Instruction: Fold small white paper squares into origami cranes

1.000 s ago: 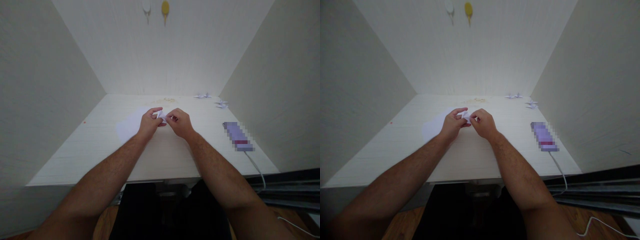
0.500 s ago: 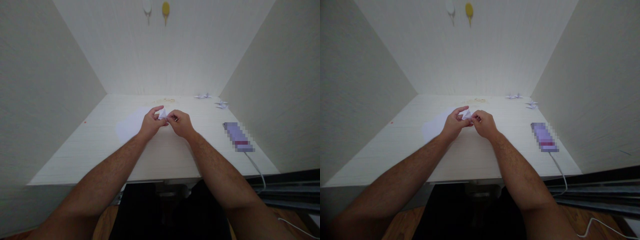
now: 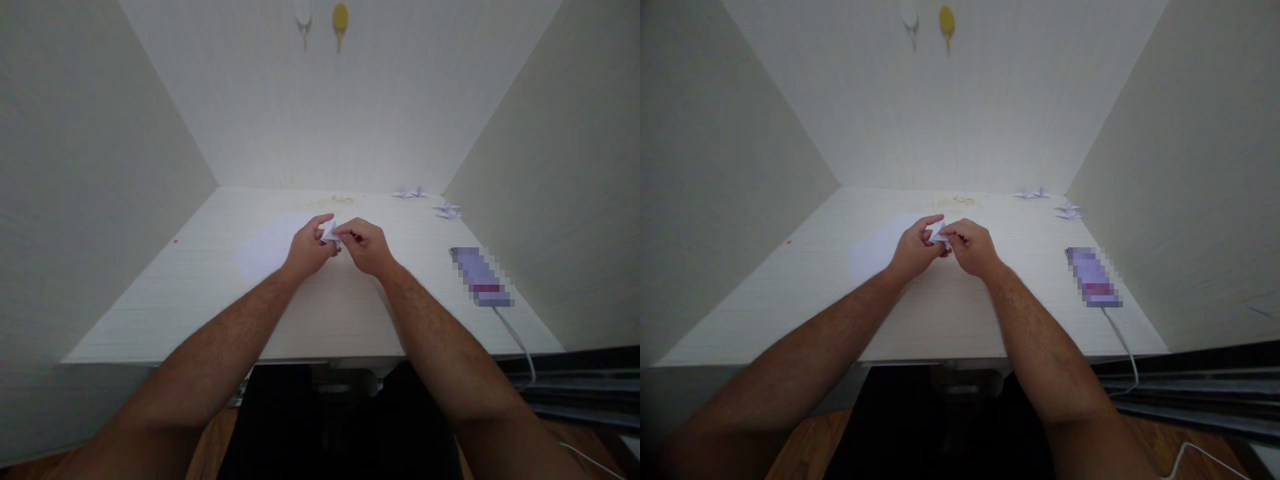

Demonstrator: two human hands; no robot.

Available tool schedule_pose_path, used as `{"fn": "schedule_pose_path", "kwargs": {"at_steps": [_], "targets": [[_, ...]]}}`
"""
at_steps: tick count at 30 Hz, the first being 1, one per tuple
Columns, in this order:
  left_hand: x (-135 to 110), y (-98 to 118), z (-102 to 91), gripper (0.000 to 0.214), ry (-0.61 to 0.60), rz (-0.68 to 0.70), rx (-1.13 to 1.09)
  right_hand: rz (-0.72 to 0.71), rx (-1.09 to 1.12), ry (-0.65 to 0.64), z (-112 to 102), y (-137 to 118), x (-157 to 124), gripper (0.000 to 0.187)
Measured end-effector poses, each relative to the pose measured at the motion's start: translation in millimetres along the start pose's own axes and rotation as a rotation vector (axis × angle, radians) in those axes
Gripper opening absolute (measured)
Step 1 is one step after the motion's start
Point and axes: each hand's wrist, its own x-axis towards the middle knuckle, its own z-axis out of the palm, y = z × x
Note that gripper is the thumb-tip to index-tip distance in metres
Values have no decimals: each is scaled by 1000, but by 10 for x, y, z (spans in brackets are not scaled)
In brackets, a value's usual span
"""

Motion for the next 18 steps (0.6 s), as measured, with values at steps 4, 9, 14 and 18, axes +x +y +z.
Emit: {"fn": "schedule_pose_path", "kwargs": {"at_steps": [4, 9, 14, 18], "targets": [[-15, -49, -43, 67, -12, 103, 261, -66, -28, -83, 7, 25, -2, 20], [-30, -11, -54, 66, -3, 164, 453, -93, -71, -118, 11, 51, -12, 23], [-38, 24, -48, 66, -11, 189, 509, -97, -75, -154, -4, 48, -15, 26], [-43, 28, -48, 64, -40, 214, 562, -93, -91, -200, -12, 27, -17, 24]]}}
